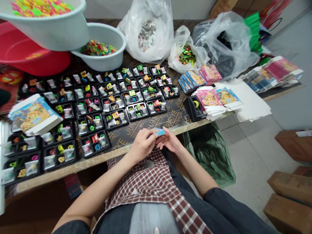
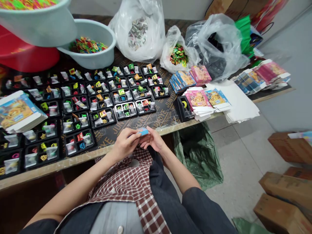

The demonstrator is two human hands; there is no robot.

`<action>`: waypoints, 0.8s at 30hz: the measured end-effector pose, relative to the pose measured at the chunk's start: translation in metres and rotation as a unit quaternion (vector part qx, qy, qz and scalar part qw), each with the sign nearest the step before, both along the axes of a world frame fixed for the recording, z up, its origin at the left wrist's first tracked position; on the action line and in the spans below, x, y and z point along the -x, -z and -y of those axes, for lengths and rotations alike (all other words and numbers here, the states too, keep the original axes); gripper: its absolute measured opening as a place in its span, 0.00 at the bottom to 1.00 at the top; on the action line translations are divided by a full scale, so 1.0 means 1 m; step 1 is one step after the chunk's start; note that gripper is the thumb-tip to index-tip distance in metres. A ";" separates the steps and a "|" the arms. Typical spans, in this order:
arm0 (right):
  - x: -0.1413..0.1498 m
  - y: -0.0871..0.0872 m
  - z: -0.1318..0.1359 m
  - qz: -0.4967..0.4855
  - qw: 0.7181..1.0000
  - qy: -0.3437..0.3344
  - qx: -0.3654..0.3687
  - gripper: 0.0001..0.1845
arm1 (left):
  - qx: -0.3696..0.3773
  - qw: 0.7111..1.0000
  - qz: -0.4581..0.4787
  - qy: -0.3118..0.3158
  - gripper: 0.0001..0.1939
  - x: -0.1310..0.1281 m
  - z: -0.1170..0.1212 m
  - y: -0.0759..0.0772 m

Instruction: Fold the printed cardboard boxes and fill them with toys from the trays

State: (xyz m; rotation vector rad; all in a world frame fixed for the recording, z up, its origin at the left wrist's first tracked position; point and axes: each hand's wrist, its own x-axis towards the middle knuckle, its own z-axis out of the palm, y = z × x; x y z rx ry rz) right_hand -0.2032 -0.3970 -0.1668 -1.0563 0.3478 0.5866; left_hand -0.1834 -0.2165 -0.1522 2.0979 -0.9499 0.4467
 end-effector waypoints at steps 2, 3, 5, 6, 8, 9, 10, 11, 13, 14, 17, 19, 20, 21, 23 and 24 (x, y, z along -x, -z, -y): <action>0.002 -0.001 0.006 0.018 1.000 0.022 0.004 0.22 | 0.058 0.995 -0.068 -0.044 0.14 0.004 -0.006 0.002; 0.002 -0.002 0.008 0.029 0.999 0.032 0.014 0.19 | 0.093 0.985 -0.121 -0.084 0.19 0.003 -0.009 0.004; 0.000 -0.003 0.014 0.052 0.997 0.028 0.045 0.15 | 0.173 0.941 -0.257 -0.140 0.26 -0.003 -0.012 0.012; -0.002 -0.004 0.016 0.067 0.995 0.013 0.070 0.14 | 0.211 0.909 -0.330 -0.140 0.28 -0.007 -0.012 0.016; -0.007 -0.006 0.017 0.127 0.976 0.005 0.175 0.15 | 0.273 0.845 -0.445 -0.112 0.33 -0.015 -0.011 0.025; -0.009 -0.008 0.016 0.176 0.950 0.022 0.257 0.16 | 0.295 0.822 -0.477 -0.100 0.36 -0.018 -0.009 0.027; -0.010 -0.009 0.013 0.230 0.908 0.047 0.348 0.19 | 0.315 0.808 -0.489 -0.097 0.39 -0.020 -0.006 0.029; -0.009 -0.011 0.009 0.281 0.853 0.070 0.433 0.24 | 0.334 0.801 -0.485 -0.103 0.42 -0.021 -0.003 0.029; -0.007 -0.014 -0.003 0.356 0.750 0.065 0.554 0.41 | 0.368 0.797 -0.462 -0.123 0.45 -0.022 0.005 0.027; -0.007 -0.015 -0.009 0.375 0.716 0.037 0.587 0.48 | 0.380 0.795 -0.455 -0.129 0.47 -0.022 0.008 0.024; -0.016 -0.014 -0.015 0.397 0.667 -0.039 0.629 0.56 | 0.392 0.786 -0.466 -0.112 0.48 -0.024 0.014 0.017; -0.038 -0.015 -0.001 0.400 0.651 -0.041 0.644 0.54 | 0.384 0.785 -0.477 -0.094 0.48 -0.026 0.011 0.013; -0.055 -0.016 0.013 0.398 0.643 -0.030 0.654 0.52 | 0.375 0.789 -0.478 -0.090 0.47 -0.028 0.007 0.011; -0.075 -0.019 0.032 0.389 0.632 -0.009 0.670 0.49 | 0.363 0.798 -0.473 -0.093 0.46 -0.030 0.000 0.010; -0.120 -0.026 0.077 0.346 0.605 0.047 0.716 0.45 | 0.330 0.826 -0.443 -0.115 0.43 -0.034 -0.019 0.008; -0.143 -0.030 0.101 0.313 0.591 0.074 0.740 0.44 | 0.308 0.843 -0.421 -0.134 0.41 -0.036 -0.031 0.007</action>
